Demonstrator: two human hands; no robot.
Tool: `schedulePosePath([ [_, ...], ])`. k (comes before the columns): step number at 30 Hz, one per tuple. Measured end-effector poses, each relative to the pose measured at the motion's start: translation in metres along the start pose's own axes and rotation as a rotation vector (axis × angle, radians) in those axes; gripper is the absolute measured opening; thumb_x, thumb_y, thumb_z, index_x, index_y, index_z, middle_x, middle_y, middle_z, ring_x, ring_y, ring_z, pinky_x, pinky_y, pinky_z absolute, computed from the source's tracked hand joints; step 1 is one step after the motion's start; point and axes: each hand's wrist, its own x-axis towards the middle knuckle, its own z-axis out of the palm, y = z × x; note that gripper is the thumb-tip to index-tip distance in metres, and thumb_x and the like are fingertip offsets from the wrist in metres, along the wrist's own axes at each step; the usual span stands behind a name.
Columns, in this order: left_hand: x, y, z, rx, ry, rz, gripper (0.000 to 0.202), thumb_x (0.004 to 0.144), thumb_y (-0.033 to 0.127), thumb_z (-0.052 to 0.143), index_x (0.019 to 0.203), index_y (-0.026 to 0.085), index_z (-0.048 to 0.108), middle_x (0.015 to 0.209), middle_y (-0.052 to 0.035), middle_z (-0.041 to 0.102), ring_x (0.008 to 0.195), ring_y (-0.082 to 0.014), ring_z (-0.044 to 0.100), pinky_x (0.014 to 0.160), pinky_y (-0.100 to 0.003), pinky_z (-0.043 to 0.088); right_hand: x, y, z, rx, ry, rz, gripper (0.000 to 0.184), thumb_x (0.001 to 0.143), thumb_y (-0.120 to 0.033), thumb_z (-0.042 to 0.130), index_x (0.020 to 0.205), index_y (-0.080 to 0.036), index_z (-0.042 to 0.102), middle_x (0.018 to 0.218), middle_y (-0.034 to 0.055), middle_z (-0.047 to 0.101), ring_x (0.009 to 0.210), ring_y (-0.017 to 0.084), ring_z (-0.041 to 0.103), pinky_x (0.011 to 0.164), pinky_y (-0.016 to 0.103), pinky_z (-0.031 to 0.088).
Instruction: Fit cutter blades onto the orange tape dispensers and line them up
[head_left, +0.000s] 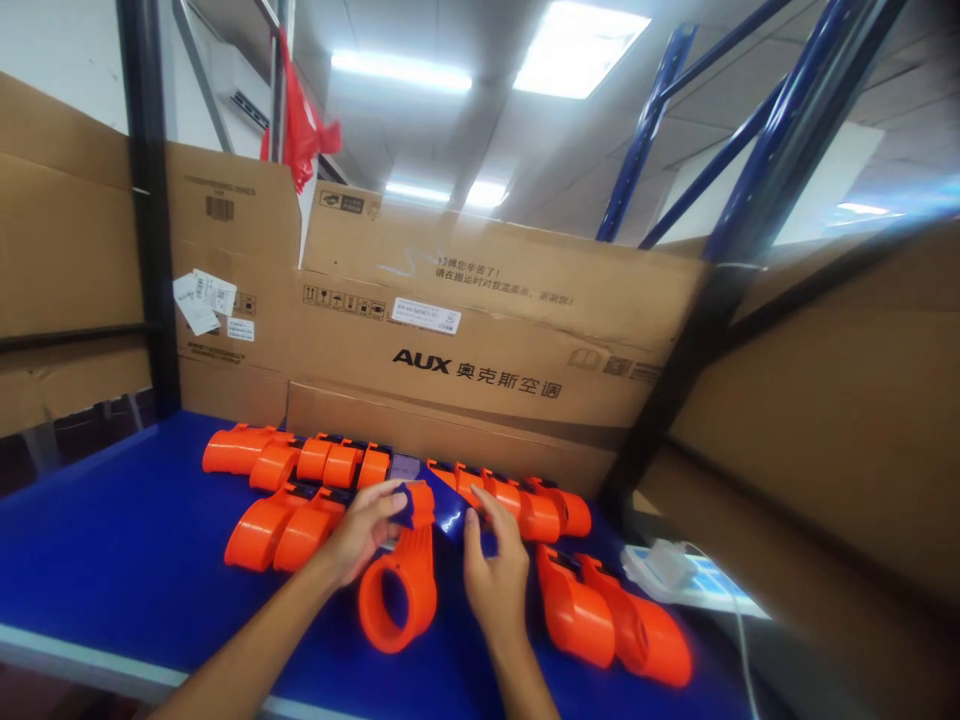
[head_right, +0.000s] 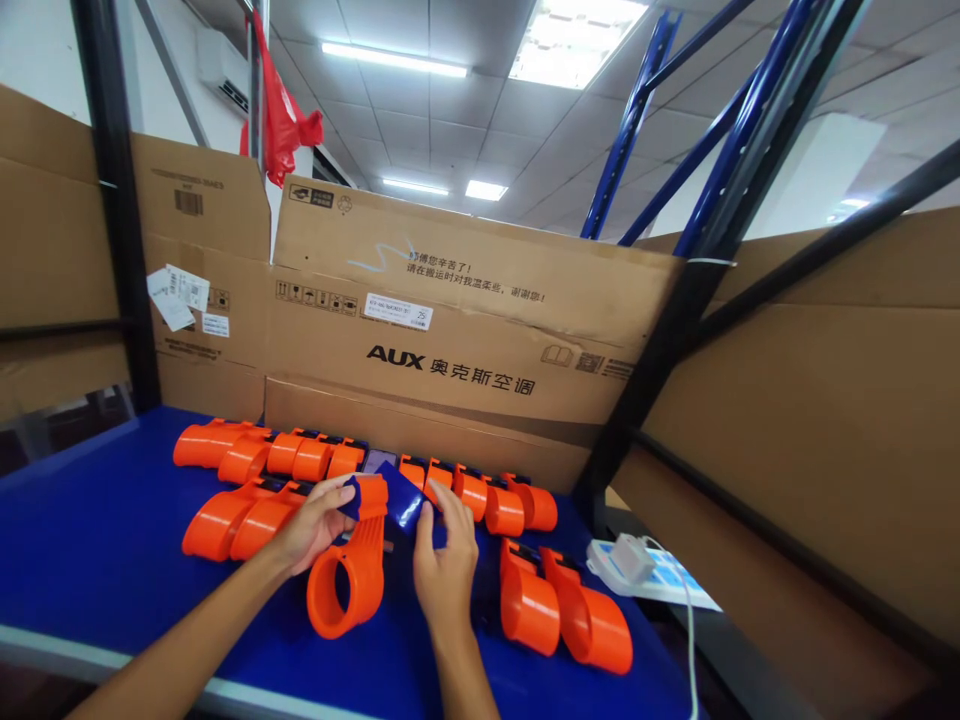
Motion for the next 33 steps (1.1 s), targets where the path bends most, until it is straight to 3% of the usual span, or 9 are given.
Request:
schedulePosePath([
  [3,0.0,-0.001,0.0,0.017,-0.023,-0.02,0.042,0.076,0.03,0.076,0.115,0.015,0.068,0.098,-0.0117,0.075,0.084,-0.0242,0.072,0.068,-0.029,0.055,-0.003,-0.004,0.0,-0.166,-0.158,-0.218,0.03,0.094,-0.028,0.056,0.122,-0.026,0.067,0.13,0.0093,0.065,0.122,0.027,0.057,0.106,0.049,0.042],
  [6,0.0,-0.002,-0.001,0.023,-0.03,-0.013,0.043,0.076,0.031,0.076,0.115,0.015,0.068,0.099,-0.0119,0.075,0.085,-0.0248,0.072,0.069,-0.03,0.055,-0.005,-0.003,0.0,-0.215,-0.252,-0.261,0.037,0.092,-0.028,0.06,0.129,-0.027,0.063,0.134,0.0091,0.062,0.123,0.028,0.057,0.107,0.05,0.042],
  [14,-0.001,0.001,-0.003,0.009,-0.07,-0.012,0.049,0.075,0.033,0.076,0.12,0.018,0.066,0.108,-0.0126,0.073,0.086,-0.0261,0.071,0.069,-0.031,0.055,-0.001,-0.003,-0.002,-0.058,-0.343,-0.169,0.042,0.092,-0.032,0.061,0.133,-0.024,0.059,0.133,0.0107,0.063,0.123,0.029,0.059,0.105,0.046,0.047],
  [18,-0.003,0.002,0.001,0.044,-0.074,0.011,0.05,0.071,0.029,0.078,0.119,0.019,0.068,0.122,-0.0133,0.068,0.095,-0.027,0.068,0.067,-0.028,0.053,-0.001,-0.003,0.001,0.051,-0.283,-0.039,0.04,0.091,-0.036,0.062,0.129,-0.023,0.061,0.126,0.0113,0.067,0.117,0.029,0.062,0.103,0.047,0.049],
  [21,-0.002,0.001,0.003,0.041,-0.066,0.057,0.049,0.07,0.027,0.079,0.118,0.02,0.069,0.126,-0.0129,0.065,0.105,-0.0281,0.064,0.075,-0.029,0.053,-0.002,-0.001,0.005,0.161,-0.195,0.091,0.042,0.09,-0.041,0.062,0.127,-0.021,0.061,0.125,0.0123,0.067,0.115,0.028,0.063,0.099,0.045,0.051],
  [26,0.003,-0.006,0.0,0.021,0.11,0.172,0.046,0.069,0.025,0.081,0.113,0.024,0.069,0.118,-0.0072,0.067,0.106,-0.0229,0.062,0.083,-0.029,0.051,0.0,-0.006,0.003,0.299,-0.044,0.21,0.041,0.09,-0.047,0.061,0.121,-0.021,0.062,0.121,0.0131,0.068,0.111,0.027,0.065,0.093,0.043,0.054],
  [33,0.009,-0.013,-0.004,0.136,0.233,0.252,0.034,0.073,0.031,0.081,0.102,0.019,0.068,0.095,-0.0046,0.071,0.092,-0.0178,0.064,0.085,-0.027,0.047,0.003,-0.017,-0.004,0.341,-0.191,0.205,0.035,0.089,-0.044,0.064,0.115,-0.02,0.068,0.112,0.0113,0.072,0.106,0.028,0.067,0.097,0.044,0.052],
])
